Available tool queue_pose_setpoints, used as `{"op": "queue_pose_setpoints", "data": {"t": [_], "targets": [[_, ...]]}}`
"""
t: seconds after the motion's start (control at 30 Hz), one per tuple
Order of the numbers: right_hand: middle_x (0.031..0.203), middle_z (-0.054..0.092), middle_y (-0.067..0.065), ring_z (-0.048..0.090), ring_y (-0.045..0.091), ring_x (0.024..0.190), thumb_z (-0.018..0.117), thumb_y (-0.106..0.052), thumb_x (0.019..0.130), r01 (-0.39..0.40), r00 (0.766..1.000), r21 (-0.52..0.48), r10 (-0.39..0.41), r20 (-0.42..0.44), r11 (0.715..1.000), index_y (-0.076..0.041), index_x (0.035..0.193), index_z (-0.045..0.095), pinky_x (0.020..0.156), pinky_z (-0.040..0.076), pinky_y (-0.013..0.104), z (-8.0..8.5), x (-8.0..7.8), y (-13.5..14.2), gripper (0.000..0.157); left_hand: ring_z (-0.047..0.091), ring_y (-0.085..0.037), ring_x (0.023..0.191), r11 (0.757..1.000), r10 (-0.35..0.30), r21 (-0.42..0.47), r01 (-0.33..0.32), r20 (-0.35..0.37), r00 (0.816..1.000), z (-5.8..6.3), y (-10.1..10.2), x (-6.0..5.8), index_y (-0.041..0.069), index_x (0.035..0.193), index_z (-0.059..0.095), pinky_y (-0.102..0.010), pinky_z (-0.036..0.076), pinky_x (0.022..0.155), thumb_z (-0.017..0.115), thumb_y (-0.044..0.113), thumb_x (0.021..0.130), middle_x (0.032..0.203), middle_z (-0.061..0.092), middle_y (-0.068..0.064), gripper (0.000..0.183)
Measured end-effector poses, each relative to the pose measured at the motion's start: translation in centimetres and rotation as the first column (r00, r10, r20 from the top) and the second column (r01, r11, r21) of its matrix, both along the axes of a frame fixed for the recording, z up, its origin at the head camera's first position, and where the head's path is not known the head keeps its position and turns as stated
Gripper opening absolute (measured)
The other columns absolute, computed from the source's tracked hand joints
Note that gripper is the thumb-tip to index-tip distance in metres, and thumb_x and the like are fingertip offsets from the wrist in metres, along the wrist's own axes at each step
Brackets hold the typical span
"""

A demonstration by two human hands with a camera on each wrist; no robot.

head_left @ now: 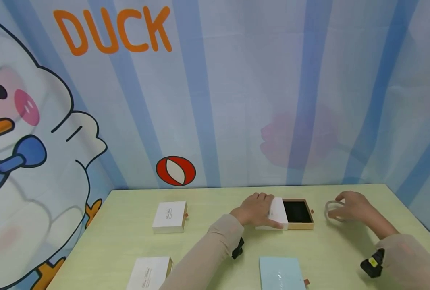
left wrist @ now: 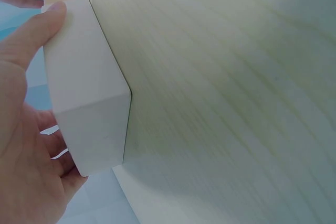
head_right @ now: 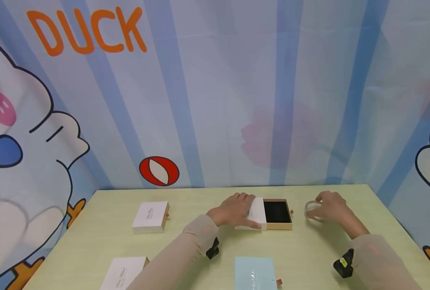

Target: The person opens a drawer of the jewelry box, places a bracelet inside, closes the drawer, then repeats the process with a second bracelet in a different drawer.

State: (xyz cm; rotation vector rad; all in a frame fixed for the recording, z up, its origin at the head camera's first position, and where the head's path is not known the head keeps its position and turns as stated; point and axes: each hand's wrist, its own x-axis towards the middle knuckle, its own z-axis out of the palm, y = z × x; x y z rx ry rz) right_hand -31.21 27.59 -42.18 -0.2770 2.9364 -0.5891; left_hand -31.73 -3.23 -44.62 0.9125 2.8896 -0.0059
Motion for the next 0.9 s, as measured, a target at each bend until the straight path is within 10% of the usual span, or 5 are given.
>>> {"op": "queue_pose_setpoints", "data": {"t": [0.9], "targets": [[0.100, 0.062, 0.027, 0.060, 0.039, 0.087, 0.085, -0.028, 0.074, -0.059, 0.997, -0.095, 0.054, -0.056, 0.994, 0.019, 0.112, 0.060, 0.068, 0.053, 0.048, 1.8, 0.7, -4.6, 0.065, 0.046, -0.018, 0.129, 1.000, 0.007, 0.001, -0.007, -0.005, 1.000, -0.3, -0.2, 0.1, 0.012, 0.152, 0.035, -0.027, 0.036, 0.108, 0.060, 0.075, 0.083, 0.143, 0.048, -0.005, 0.097]]}}
